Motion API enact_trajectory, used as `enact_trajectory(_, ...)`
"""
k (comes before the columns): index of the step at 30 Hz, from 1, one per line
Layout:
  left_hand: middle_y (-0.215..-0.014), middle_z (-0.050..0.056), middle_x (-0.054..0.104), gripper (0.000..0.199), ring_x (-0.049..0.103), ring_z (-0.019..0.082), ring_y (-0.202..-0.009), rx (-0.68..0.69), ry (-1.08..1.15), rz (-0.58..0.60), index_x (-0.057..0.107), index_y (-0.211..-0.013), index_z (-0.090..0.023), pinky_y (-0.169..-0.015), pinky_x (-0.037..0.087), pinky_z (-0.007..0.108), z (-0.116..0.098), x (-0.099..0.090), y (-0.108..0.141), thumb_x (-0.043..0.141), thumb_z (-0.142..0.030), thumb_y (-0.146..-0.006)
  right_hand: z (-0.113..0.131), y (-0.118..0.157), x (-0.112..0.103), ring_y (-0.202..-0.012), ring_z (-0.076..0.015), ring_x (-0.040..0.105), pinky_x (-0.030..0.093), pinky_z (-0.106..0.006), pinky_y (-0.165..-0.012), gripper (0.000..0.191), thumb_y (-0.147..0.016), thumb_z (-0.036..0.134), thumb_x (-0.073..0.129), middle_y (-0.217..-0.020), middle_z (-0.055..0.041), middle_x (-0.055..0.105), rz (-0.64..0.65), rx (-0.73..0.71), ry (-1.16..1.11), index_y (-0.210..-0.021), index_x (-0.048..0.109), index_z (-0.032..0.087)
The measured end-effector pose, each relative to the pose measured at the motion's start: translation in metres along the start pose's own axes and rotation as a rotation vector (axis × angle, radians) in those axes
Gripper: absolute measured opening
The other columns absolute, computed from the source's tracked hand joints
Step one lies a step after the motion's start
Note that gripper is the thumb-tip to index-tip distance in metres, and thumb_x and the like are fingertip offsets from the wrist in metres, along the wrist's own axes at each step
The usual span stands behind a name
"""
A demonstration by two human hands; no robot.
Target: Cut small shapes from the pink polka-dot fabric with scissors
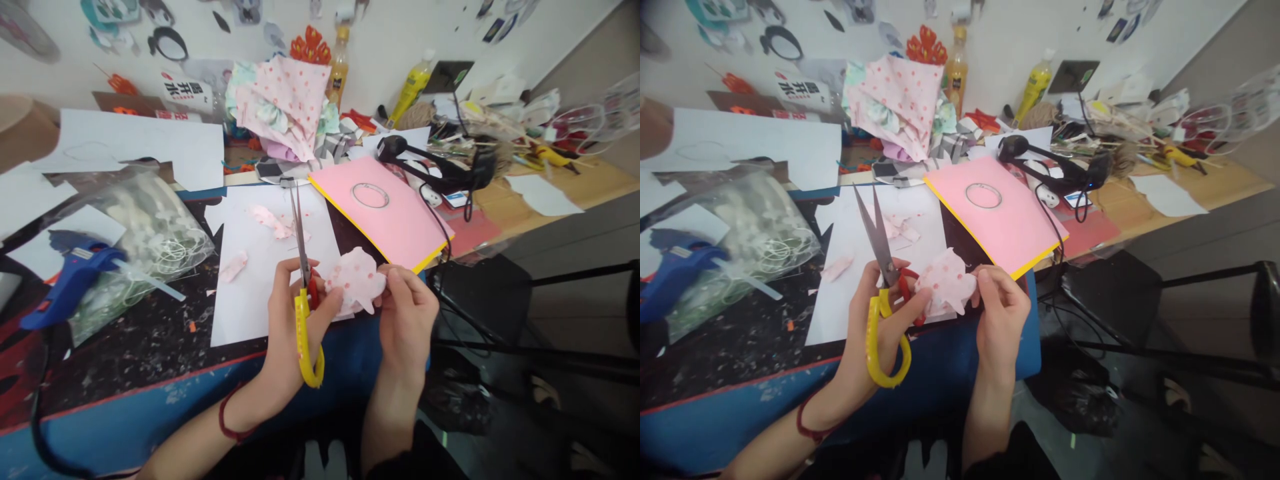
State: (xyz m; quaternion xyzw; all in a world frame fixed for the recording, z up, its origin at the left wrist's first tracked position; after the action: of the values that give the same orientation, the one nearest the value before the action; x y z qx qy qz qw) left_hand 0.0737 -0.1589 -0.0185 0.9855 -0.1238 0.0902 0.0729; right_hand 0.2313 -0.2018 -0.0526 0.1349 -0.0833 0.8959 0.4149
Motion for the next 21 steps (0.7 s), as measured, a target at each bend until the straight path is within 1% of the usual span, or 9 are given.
enact_trajectory(3, -0.076, -0.007, 0.055, 0.038, 0.056, 0.007, -0.062, 0.003, 0.011, -0.013, 0.052, -0.111, -0.025, -0.058, 0.049, 0.019, 0.001, -0.001, -0.001, 0.079, -0.027, -0.083, -0.002, 0.0, 0.0, -0.054, -0.009, 0.051, 0.038, -0.023, -0.048, 0.021, -0.088, 0.042, 0.071, -0.074, 0.0, 0.066, 0.105, 0.051, -0.018, -0.087, 0.077, 0.021)
enact_trajectory(4, -0.076, -0.007, 0.055, 0.039, 0.056, 0.007, -0.062, 0.005, 0.02, -0.021, 0.052, -0.111, -0.025, -0.058, 0.05, 0.02, 0.001, -0.001, -0.002, 0.079, -0.027, -0.083, -0.003, 0.001, 0.001, -0.056, -0.01, 0.054, 0.04, -0.023, -0.048, 0.022, -0.088, 0.043, 0.07, -0.074, 0.0001, 0.067, 0.155, 0.068, -0.018, -0.091, 0.077, 0.023)
enact_trajectory(6, -0.077, -0.007, 0.056, 0.041, 0.057, 0.007, -0.063, 0.017, 0.049, -0.044, 0.052, -0.111, -0.025, -0.058, 0.05, 0.02, 0.0, -0.001, -0.001, 0.081, -0.028, -0.082, -0.003, 0.005, 0.007, -0.062, -0.0123, 0.06, 0.046, -0.024, -0.053, 0.021, -0.083, 0.041, 0.076, -0.078, 0.0001, 0.071, 0.24, 0.094, -0.013, -0.097, 0.078, 0.025)
enact_trajectory(9, -0.079, -0.006, 0.058, 0.042, 0.058, 0.007, -0.062, 0.058, 0.083, -0.077, 0.052, -0.111, -0.025, -0.061, 0.051, 0.02, -0.008, -0.005, 0.0, 0.082, -0.029, -0.081, 0.005, 0.009, 0.027, -0.071, -0.0156, 0.065, 0.053, -0.027, -0.063, 0.017, -0.079, 0.033, 0.082, -0.082, -0.0007, 0.075, 0.303, 0.097, -0.005, -0.093, 0.078, 0.025)
enact_trajectory(11, -0.081, -0.005, 0.061, 0.041, 0.059, 0.007, -0.062, 0.131, 0.087, -0.094, 0.053, -0.111, -0.024, -0.061, 0.05, 0.021, -0.023, -0.012, -0.002, 0.081, -0.031, -0.082, 0.02, 0.008, 0.047, -0.073, -0.0164, 0.066, 0.054, -0.029, -0.065, 0.012, -0.081, 0.032, 0.08, -0.081, -0.0011, 0.075, 0.346, 0.027, 0.0, -0.09, 0.078, 0.024)
enact_trajectory(14, -0.087, -0.001, 0.067, 0.041, 0.059, 0.007, -0.06, 0.322, 0.068, -0.125, 0.054, -0.11, -0.023, -0.057, 0.048, 0.021, -0.061, -0.034, -0.01, 0.081, -0.036, -0.082, 0.055, 0.001, 0.083, -0.069, -0.0143, 0.062, 0.051, -0.027, -0.063, 0.007, -0.08, 0.028, 0.081, -0.073, 0.001, 0.071, 0.495, -0.122, 0.073, -0.085, 0.078, 0.024)
enact_trajectory(17, -0.093, 0.002, 0.071, 0.043, 0.058, 0.007, -0.06, 0.617, 0.014, -0.154, 0.053, -0.11, -0.023, -0.056, 0.046, 0.022, -0.116, -0.062, -0.023, 0.082, -0.038, -0.081, 0.099, -0.008, 0.122, -0.066, -0.0118, 0.057, 0.046, -0.025, -0.06, 0.004, -0.081, 0.023, 0.079, -0.072, 0.0023, 0.068, 0.67, -0.309, 0.23, -0.085, 0.078, 0.023)
enact_trajectory(19, -0.094, 0.003, 0.072, 0.044, 0.061, 0.009, -0.062, 0.784, -0.023, -0.113, 0.052, -0.111, -0.023, -0.057, 0.047, 0.023, -0.154, -0.078, -0.03, 0.08, -0.041, -0.082, 0.128, -0.011, 0.151, -0.067, -0.0111, 0.055, 0.043, -0.025, -0.06, 0.001, -0.083, 0.021, 0.076, -0.073, 0.0023, 0.067, 0.763, -0.492, 0.331, -0.083, 0.076, 0.022)
enact_trajectory(21, -0.092, 0.003, 0.072, 0.044, 0.065, 0.012, -0.067, 0.833, -0.044, -0.014, 0.051, -0.111, -0.023, -0.058, 0.05, 0.024, -0.188, -0.087, -0.038, 0.08, -0.041, -0.083, 0.153, -0.012, 0.179, -0.071, -0.0118, 0.057, 0.043, -0.026, -0.062, 0.004, -0.084, 0.018, 0.074, -0.076, 0.0018, 0.068, 0.833, -0.642, 0.379, -0.081, 0.073, 0.022)
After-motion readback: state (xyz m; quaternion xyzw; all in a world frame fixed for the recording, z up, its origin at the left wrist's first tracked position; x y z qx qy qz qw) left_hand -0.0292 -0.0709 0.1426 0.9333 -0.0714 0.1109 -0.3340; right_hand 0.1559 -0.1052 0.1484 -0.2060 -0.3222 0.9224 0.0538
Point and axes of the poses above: each hand's wrist, its own y-axis away from the middle knuckle, its own x-axis out of the palm, z = x × y, the point moved 3 cm from there along -y, towards the middle knuckle
